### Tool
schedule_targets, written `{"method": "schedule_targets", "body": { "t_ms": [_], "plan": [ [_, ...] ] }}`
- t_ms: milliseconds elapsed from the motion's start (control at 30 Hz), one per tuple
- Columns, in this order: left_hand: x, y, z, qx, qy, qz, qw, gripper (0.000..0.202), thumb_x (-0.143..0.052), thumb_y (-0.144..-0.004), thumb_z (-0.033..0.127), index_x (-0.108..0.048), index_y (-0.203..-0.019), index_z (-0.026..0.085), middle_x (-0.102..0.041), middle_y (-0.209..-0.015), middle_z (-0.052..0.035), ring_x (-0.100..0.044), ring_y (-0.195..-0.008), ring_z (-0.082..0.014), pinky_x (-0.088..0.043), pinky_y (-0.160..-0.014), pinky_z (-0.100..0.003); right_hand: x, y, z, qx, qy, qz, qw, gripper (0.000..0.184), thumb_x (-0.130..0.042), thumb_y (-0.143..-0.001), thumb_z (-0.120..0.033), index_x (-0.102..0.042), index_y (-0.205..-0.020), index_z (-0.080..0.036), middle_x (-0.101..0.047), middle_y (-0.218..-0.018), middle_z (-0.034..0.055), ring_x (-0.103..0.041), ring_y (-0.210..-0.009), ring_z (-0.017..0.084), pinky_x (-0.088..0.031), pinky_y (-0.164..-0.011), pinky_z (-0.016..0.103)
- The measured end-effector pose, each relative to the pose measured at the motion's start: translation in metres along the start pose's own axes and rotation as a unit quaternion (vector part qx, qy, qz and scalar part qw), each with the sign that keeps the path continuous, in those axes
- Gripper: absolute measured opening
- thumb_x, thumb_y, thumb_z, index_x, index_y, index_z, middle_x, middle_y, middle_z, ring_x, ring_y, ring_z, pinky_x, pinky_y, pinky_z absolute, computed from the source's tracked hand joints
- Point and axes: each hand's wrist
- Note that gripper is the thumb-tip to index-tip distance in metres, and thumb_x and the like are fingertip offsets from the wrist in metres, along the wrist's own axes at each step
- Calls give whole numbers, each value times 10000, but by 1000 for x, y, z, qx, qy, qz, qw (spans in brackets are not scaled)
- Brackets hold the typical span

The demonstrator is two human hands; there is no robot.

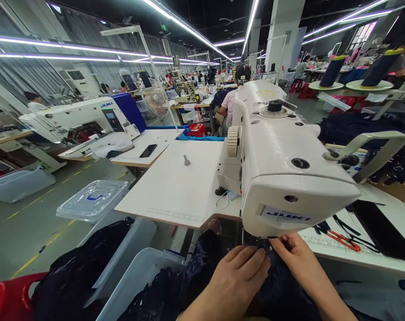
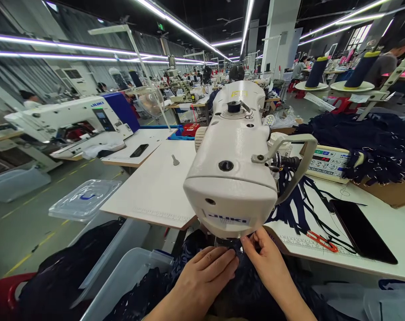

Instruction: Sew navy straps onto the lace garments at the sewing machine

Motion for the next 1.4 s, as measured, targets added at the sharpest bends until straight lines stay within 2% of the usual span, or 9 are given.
{"method": "schedule_targets", "body": {
  "t_ms": [167, 300, 400, 467, 600, 733, 967, 1167, 1400],
  "plan": [
    [0, -3, 1, 7, -13, -28, 1000, 265, -488, -989, 216, -575, -1231, 155, -630, -1194, -54, -567, -1107, -141, -465, -977, -271, 1, 2, -1, 2, 11, 11, 1000, 213, -533, -877, -435, -535, -863, -223, -535, -716, -21, -533, -697, 169, -435, -632, 263],
    [9, -13, 4, 17, -5, -59, 998, 259, -441, -994, 193, -580, -1205, 136, -628, -1149, -62, -561, -1045, -158, -471, -910, -277, 0, 5, -4, 18, 13, 0, 1000, 281, -485, -908, -488, -559, -991, -231, -608, -825, 17, -596, -879, 213, -476, -714, 277],
    [10, -16, 9, 17, -24, -79, 996, 270, -443, -980, 196, -578, -1199, 114, -603, -1161, -81, -553, -1018, -179, -473, -876, -287, 0, 1, -7, 19, 29, 26, 999, 345, -462, -891, -515, -581, -1031, -223, -667, -965, 68, -613, -961, 247, -489, -823, 344],
    [6, -15, 14, 24, -59, -65, 996, 271, -471, -966, 210, -585, -1190, 109, -587, -1180, -88, -554, -1002, -190, -471, -853, -290, 1, -6, -9, 23, 68, 39, 997, 344, -469, -855, -493, -626, -973, -210, -694, -988, 102, -618, -974, 287, -476, -873, 417],
    [-6, -11, 24, 34, -138, -45, 989, 328, -456, -966, 224, -566, -1235, 72, -579, -1192, -122, -564, -991, -211, -456, -845, -308, 4, -26, -17, 90, 130, 3, 987, 270, -475, -797, -397, -689, -761, -234, -730, -880, 102, -636, -961, 331, -469, -892, 479],
    [-10, -12, 26, 29, -163, -66, 984, 368, -442, -980, 250, -543, -1273, 51, -572, -1223, -145, -567, -1019, -219, -452, -874, -318, 6, -44, -22, 150, 133, 8, 980, 180, -587, -737, -357, -721, -830, -279, -735, -833, 72, -647, -936, 330, -528, -800, 445],
    [-14, -14, 21, 20, -158, -49, 986, 348, -447, -1009, 291, -569, -1235, 55, -590, -1218, -145, -584, -1018, -196, -465, -886, -291, -1, -48, -20, 159, 112, -2, 981, 157, -610, -729, -378, -722, -786, -284, -731, -720, 82, -653, -899, 353, -544, -748, 472],
    [-18, -12, 20, 34, -137, -19, 990, 339, -447, -1011, 295, -580, -1219, 63, -597, -1214, -123, -578, -1058, -193, -441, -931, -284, -2, -49, -16, 164, 105, 26, 981, 205, -615, -729, -470, -675, -673, -283, -715, -677, 92, -655, -888, 361, -539, -763, 501],
    [-19, -15, 22, 57, -129, -5, 990, 332, -430, -1010, 293, -601, -1182, 66, -625, -1165, -111, -588, -1025, -190, -442, -917, -282, 0, -50, -15, 155, 118, 32, 980, 183, -645, -705, -456, -680, -724, -277, -722, -724, 100, -641, -934, 371, -540, -763, 486]
  ]
}}
Point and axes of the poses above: each hand's wrist, its own y-axis away from the middle knuckle, its own x-axis out of the back of the hand, z = x × y
